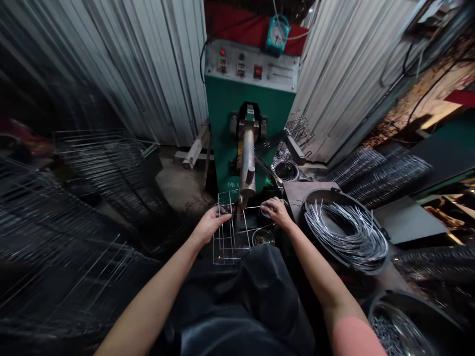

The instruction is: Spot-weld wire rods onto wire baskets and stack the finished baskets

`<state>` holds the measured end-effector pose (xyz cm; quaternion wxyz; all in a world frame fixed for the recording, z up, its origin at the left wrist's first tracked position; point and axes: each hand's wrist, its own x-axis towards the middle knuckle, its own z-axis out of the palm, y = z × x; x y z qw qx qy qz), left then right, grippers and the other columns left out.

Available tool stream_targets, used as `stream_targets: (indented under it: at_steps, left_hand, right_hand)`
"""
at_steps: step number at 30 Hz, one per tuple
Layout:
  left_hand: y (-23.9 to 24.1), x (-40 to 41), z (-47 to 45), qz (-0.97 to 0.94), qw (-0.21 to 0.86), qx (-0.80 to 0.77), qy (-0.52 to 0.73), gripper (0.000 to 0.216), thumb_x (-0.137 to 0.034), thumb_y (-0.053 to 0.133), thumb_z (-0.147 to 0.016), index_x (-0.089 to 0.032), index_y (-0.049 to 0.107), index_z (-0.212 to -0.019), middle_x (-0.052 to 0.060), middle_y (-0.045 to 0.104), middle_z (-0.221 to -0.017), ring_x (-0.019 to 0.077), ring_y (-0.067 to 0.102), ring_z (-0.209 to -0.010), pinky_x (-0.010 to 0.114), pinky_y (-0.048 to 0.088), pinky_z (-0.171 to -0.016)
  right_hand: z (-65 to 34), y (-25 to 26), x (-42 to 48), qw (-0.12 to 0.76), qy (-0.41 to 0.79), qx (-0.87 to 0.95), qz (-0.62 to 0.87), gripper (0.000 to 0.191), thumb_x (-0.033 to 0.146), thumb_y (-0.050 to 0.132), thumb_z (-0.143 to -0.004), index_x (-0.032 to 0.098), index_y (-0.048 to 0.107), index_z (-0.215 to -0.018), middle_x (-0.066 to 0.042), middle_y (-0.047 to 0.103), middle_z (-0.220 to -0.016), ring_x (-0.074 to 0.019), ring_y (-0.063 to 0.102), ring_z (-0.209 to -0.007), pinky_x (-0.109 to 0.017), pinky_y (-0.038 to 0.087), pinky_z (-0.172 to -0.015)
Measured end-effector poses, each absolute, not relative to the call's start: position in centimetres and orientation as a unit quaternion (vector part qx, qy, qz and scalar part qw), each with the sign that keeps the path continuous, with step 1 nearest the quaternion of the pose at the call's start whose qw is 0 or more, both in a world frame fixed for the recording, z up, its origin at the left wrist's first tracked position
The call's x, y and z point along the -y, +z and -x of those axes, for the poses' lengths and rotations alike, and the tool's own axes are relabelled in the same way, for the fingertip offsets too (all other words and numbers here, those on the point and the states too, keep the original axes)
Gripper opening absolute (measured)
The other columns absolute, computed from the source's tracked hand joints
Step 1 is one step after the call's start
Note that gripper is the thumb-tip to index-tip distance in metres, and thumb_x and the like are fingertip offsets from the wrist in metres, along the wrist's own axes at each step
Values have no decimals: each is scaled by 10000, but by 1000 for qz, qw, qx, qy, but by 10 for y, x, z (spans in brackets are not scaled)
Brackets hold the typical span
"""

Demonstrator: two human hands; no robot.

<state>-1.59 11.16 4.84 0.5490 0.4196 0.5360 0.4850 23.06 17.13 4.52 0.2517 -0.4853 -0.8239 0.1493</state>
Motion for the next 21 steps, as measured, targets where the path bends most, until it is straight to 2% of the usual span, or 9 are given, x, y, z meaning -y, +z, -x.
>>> stream_targets:
  at_steps: [5,8,13,21]
  left_hand:
    - [50,-113,15,-410,560,-529,488,380,-360,752,-474,-171,493,-680,-66,466,-519,73,392,-484,215,268,-495]
    - [49,-112,14,-408,554,-529,497,393,-372,757,-462,-173,483,-661,-73,451,-489,68,383,-461,205,262,-479]
    - [51,-111,13,-407,559,-533,487,381,-365,750,-476,-179,479,-668,-80,436,-466,66,372,-425,199,231,-436]
    - [54,-110,12,-407,558,-542,478,403,-377,764,-460,-174,484,-666,-80,447,-483,58,373,-434,199,237,-433]
  right_hand:
    - [-249,37,-172,243,104,806,529,197,314,536,-870,234,664,-997,-51,675,-986,-213,526,-981,-373,292,-898]
    - [-271,21,-175,209,100,754,615,299,185,525,-830,230,610,-1113,-63,659,-1049,-225,547,-997,-344,352,-862]
    - [-293,-3,-182,192,122,696,681,302,78,416,-774,183,655,-924,-61,684,-807,-198,606,-742,-266,425,-667]
    - [-288,-23,-186,237,104,684,682,332,86,315,-764,170,606,-899,-60,650,-778,-183,572,-712,-264,421,-667]
